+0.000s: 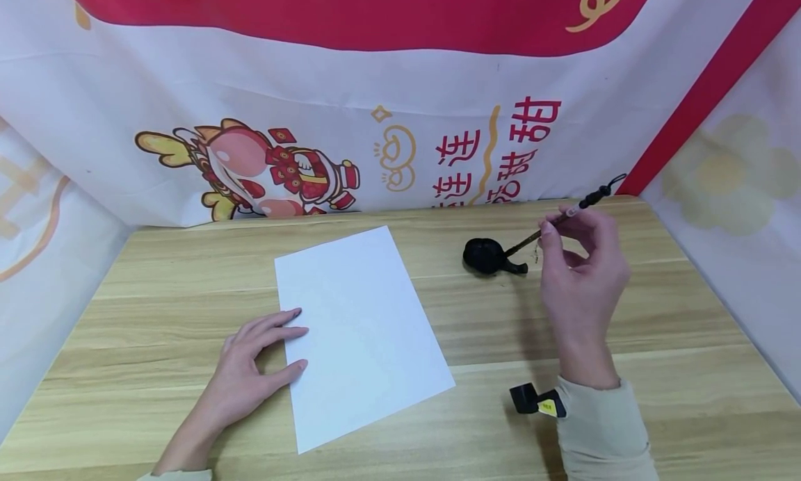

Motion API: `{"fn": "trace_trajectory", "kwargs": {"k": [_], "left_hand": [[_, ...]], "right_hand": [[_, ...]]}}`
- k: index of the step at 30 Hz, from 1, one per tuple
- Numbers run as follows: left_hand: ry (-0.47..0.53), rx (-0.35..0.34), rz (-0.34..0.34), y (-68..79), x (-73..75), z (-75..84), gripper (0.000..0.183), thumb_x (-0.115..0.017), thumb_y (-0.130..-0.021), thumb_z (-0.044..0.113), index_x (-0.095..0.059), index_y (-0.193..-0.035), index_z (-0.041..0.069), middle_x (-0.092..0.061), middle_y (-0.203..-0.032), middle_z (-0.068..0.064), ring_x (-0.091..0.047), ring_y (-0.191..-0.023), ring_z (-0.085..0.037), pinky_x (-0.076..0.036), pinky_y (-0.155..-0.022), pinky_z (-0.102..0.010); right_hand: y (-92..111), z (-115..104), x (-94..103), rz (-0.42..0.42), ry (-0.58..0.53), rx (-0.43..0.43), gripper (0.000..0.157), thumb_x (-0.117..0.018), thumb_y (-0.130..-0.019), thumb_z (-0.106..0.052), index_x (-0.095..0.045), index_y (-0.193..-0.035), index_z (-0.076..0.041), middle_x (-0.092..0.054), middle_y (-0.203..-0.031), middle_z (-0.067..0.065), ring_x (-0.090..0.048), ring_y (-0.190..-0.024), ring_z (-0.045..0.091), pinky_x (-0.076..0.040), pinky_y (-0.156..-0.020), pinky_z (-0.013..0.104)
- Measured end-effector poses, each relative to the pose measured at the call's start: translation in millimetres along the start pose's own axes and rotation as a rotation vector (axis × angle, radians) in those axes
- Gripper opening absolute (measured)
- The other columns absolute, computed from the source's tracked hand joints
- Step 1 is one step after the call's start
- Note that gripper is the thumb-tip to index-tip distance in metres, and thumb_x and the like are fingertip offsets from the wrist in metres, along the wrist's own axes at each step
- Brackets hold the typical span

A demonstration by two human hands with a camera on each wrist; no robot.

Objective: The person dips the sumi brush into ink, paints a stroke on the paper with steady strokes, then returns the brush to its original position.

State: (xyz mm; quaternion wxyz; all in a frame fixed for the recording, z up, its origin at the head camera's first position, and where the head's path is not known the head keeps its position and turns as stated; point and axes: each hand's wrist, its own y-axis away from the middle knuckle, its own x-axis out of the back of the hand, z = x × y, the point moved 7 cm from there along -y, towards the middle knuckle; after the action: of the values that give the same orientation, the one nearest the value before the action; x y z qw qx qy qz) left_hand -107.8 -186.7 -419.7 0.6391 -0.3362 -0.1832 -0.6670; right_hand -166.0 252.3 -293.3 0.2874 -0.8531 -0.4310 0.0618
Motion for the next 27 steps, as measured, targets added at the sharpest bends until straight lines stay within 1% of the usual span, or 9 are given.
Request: {"fn": "trace_trajectory", "kwargs": {"k": [2, 4, 7, 11, 15, 18, 23, 25, 27], "left_hand": [[-0.001, 0.000, 0.001, 0.0, 0.0, -0.2, 0.045, -0.093, -0.081, 0.018, -0.079, -0.124, 0.025, -0.064, -0.155, 0.002, -0.050, -0.145, -0.029, -0.024, -0.111, -0.056], [-0.002, -0.003, 0.002, 0.0, 0.0, -0.3, 0.045, -0.093, -0.081, 0.018, -0.079, -0.123, 0.025, -0.064, -0.155, 0.002, -0.050, -0.144, -0.029, -0.025, -0.111, -0.056], [-0.006, -0.006, 0.004, -0.2, -0.1, -0.2, 0.045, -0.093, -0.080, 0.018, -0.079, -0.123, 0.025, -0.064, -0.155, 0.001, -0.051, -0.144, -0.029, -0.025, -0.110, -0.055], [-0.010, -0.009, 0.007, -0.4, -0.1, 0.0, 0.045, -0.093, -0.080, 0.018, -0.079, -0.123, 0.024, -0.064, -0.155, 0.001, -0.051, -0.143, -0.029, -0.026, -0.110, -0.054], [-0.011, -0.007, 0.008, -0.5, -0.1, 0.1, 0.045, -0.093, -0.080, 0.018, -0.079, -0.123, 0.024, -0.064, -0.155, 0.001, -0.051, -0.143, -0.028, -0.026, -0.109, -0.054], [-0.012, -0.007, 0.008, -0.4, -0.1, 0.0, 0.045, -0.093, -0.080, 0.018, -0.079, -0.123, 0.024, -0.064, -0.155, 0.001, -0.051, -0.142, -0.029, -0.026, -0.109, -0.054], [-0.013, -0.007, 0.008, -0.3, 0.1, -0.2, 0.045, -0.093, -0.080, 0.019, -0.079, -0.123, 0.024, -0.064, -0.155, 0.001, -0.052, -0.142, -0.029, -0.026, -0.109, -0.054], [-0.016, -0.008, 0.009, -0.4, 0.2, -0.2, 0.045, -0.093, -0.080, 0.019, -0.079, -0.123, 0.024, -0.064, -0.155, 0.001, -0.052, -0.142, -0.029, -0.026, -0.109, -0.054], [-0.018, -0.008, 0.009, -0.3, 0.1, -0.3, 0.045, -0.093, -0.080, 0.019, -0.079, -0.123, 0.024, -0.064, -0.155, 0.001, -0.052, -0.142, -0.029, -0.026, -0.109, -0.054]], "right_hand": [[-0.5, 1.9, 1.1, 0.002, 0.009, 0.003, 0.030, -0.071, -0.101, -0.003, -0.066, -0.131, -0.003, -0.071, -0.115, -0.016, -0.074, -0.102, 0.006, -0.058, -0.081, 0.011], [-1.2, 3.7, 2.3, 0.006, -0.006, 0.008, 0.029, -0.071, -0.101, -0.002, -0.067, -0.130, -0.004, -0.071, -0.114, -0.014, -0.075, -0.102, 0.006, -0.058, -0.080, 0.012], [-2.0, 3.7, 3.7, -0.003, -0.006, 0.046, 0.030, -0.071, -0.101, -0.004, -0.067, -0.130, -0.008, -0.071, -0.116, -0.014, -0.075, -0.103, 0.007, -0.059, -0.081, 0.012], [-2.6, 3.0, 4.6, -0.009, 0.009, 0.071, 0.030, -0.071, -0.102, -0.006, -0.067, -0.132, -0.008, -0.071, -0.117, -0.014, -0.075, -0.103, 0.007, -0.059, -0.081, 0.013], [-3.1, 2.8, 5.1, -0.005, 0.006, 0.053, 0.031, -0.072, -0.102, -0.008, -0.066, -0.132, -0.006, -0.071, -0.118, -0.011, -0.074, -0.104, 0.009, -0.058, -0.082, 0.012], [-3.4, 0.8, 6.5, 0.002, 0.006, 0.046, 0.031, -0.071, -0.103, -0.009, -0.066, -0.133, -0.006, -0.071, -0.119, -0.012, -0.074, -0.106, 0.010, -0.058, -0.083, 0.012], [-3.8, -3.9, 7.6, 0.015, -0.028, 0.062, 0.033, -0.071, -0.102, -0.006, -0.066, -0.134, -0.006, -0.071, -0.119, -0.009, -0.074, -0.106, 0.012, -0.059, -0.083, 0.014], [-3.4, -4.8, 6.1, 0.007, -0.037, 0.076, 0.033, -0.072, -0.101, -0.005, -0.066, -0.134, -0.005, -0.071, -0.119, -0.008, -0.075, -0.106, 0.012, -0.059, -0.083, 0.014], [-2.7, -3.8, 3.9, 0.001, -0.053, 0.071, 0.032, -0.072, -0.101, -0.003, -0.066, -0.132, -0.004, -0.071, -0.118, -0.007, -0.075, -0.105, 0.013, -0.060, -0.082, 0.015]]}}
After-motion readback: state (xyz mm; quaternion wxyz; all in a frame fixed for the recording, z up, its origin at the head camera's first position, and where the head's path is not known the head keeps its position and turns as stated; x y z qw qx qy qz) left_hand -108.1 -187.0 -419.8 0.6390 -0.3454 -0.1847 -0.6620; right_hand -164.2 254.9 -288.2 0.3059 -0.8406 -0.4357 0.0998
